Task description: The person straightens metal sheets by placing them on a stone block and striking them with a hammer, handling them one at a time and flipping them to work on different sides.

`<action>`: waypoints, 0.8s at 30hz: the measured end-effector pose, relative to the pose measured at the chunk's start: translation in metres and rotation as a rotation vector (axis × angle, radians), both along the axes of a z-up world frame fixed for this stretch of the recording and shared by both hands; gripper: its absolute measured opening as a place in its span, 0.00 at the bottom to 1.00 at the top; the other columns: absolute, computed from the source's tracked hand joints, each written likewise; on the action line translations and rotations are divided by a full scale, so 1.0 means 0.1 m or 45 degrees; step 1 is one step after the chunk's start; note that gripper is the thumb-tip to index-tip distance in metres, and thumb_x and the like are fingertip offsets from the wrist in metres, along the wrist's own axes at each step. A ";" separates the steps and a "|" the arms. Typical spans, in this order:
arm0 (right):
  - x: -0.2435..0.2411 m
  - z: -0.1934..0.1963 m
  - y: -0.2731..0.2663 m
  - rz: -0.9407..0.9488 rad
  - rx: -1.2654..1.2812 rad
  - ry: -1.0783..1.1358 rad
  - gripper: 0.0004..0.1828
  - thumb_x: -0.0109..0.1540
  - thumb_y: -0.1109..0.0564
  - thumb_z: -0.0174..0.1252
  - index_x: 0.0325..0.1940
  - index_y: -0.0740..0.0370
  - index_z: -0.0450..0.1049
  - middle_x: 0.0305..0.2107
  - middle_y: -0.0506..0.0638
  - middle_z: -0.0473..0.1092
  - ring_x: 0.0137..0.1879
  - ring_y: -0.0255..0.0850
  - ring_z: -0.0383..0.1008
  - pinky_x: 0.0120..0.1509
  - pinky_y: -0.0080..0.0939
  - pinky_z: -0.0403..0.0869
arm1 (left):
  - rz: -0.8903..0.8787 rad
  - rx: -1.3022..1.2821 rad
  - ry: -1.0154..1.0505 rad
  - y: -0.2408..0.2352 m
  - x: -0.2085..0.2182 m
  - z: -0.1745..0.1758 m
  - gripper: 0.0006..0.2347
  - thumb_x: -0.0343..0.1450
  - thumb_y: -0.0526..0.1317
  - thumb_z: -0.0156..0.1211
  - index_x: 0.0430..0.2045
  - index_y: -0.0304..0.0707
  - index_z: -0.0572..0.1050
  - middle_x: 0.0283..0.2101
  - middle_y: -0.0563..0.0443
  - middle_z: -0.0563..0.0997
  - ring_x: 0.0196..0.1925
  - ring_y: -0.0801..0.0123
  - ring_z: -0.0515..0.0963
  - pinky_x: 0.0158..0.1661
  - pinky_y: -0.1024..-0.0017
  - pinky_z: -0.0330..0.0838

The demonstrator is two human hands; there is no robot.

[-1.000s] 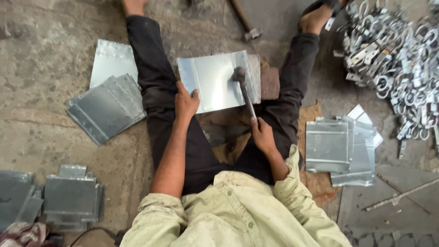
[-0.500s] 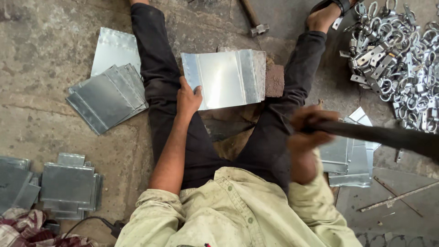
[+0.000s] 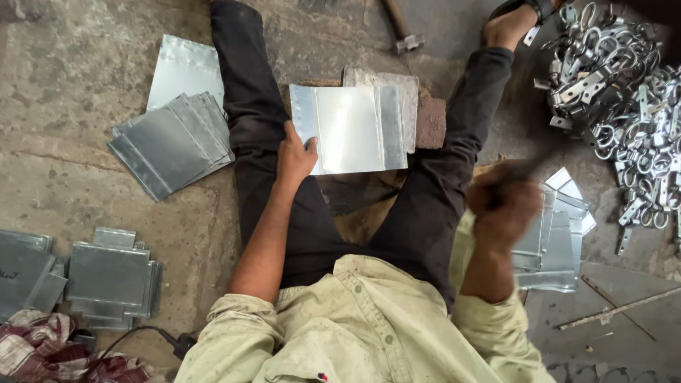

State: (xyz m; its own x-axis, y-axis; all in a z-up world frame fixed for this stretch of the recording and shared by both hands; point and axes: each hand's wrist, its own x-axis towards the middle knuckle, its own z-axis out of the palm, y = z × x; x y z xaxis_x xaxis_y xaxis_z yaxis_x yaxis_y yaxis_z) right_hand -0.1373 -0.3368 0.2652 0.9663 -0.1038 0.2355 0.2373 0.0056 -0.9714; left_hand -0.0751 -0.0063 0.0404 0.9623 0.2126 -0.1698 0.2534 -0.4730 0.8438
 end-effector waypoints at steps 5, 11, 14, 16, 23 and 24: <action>0.05 -0.30 -0.03 -0.117 0.222 -0.522 0.30 0.72 0.25 0.37 0.48 0.53 0.64 0.20 0.50 0.62 0.19 0.32 0.54 0.23 0.33 0.55 | 0.014 0.060 0.053 -0.03 -0.03 0.06 0.22 0.71 0.38 0.65 0.50 0.29 0.58 0.36 0.18 0.79 0.42 0.25 0.79 0.41 0.40 0.71; -0.24 -1.72 0.28 -0.039 -0.970 0.403 0.20 0.74 0.49 0.47 0.40 0.67 0.72 0.22 0.51 0.65 0.27 0.40 0.64 0.32 0.41 0.65 | 0.034 0.071 -0.014 -0.04 -0.04 0.06 0.21 0.71 0.38 0.65 0.49 0.29 0.59 0.39 0.19 0.80 0.43 0.27 0.80 0.43 0.42 0.73; -0.23 -1.34 0.34 0.034 -0.754 0.676 0.19 0.73 0.47 0.48 0.39 0.65 0.73 0.21 0.47 0.66 0.26 0.36 0.64 0.30 0.40 0.65 | 0.056 0.087 -0.035 -0.09 -0.08 0.10 0.20 0.71 0.38 0.64 0.49 0.29 0.59 0.39 0.20 0.80 0.43 0.27 0.80 0.42 0.42 0.73; -0.22 -0.96 0.35 0.005 -0.585 0.746 0.20 0.72 0.45 0.46 0.39 0.62 0.72 0.21 0.46 0.66 0.24 0.35 0.62 0.27 0.38 0.63 | 0.074 0.108 -0.005 -0.13 -0.12 0.13 0.21 0.71 0.39 0.63 0.50 0.29 0.58 0.38 0.20 0.80 0.42 0.27 0.80 0.42 0.41 0.72; 0.00 0.07 0.19 -0.077 0.115 -0.331 0.27 0.73 0.30 0.44 0.46 0.58 0.64 0.24 0.50 0.63 0.20 0.32 0.55 0.22 0.32 0.55 | 0.083 0.103 0.079 -0.20 -0.18 0.19 0.22 0.73 0.40 0.61 0.53 0.27 0.57 0.37 0.20 0.80 0.40 0.29 0.81 0.40 0.43 0.73; 0.03 0.03 0.17 -0.035 0.215 -0.431 0.28 0.73 0.29 0.44 0.47 0.56 0.63 0.25 0.50 0.64 0.21 0.33 0.55 0.23 0.32 0.56 | 0.077 0.112 0.044 -0.20 -0.19 0.19 0.22 0.72 0.40 0.61 0.52 0.26 0.57 0.37 0.20 0.80 0.39 0.29 0.81 0.41 0.43 0.73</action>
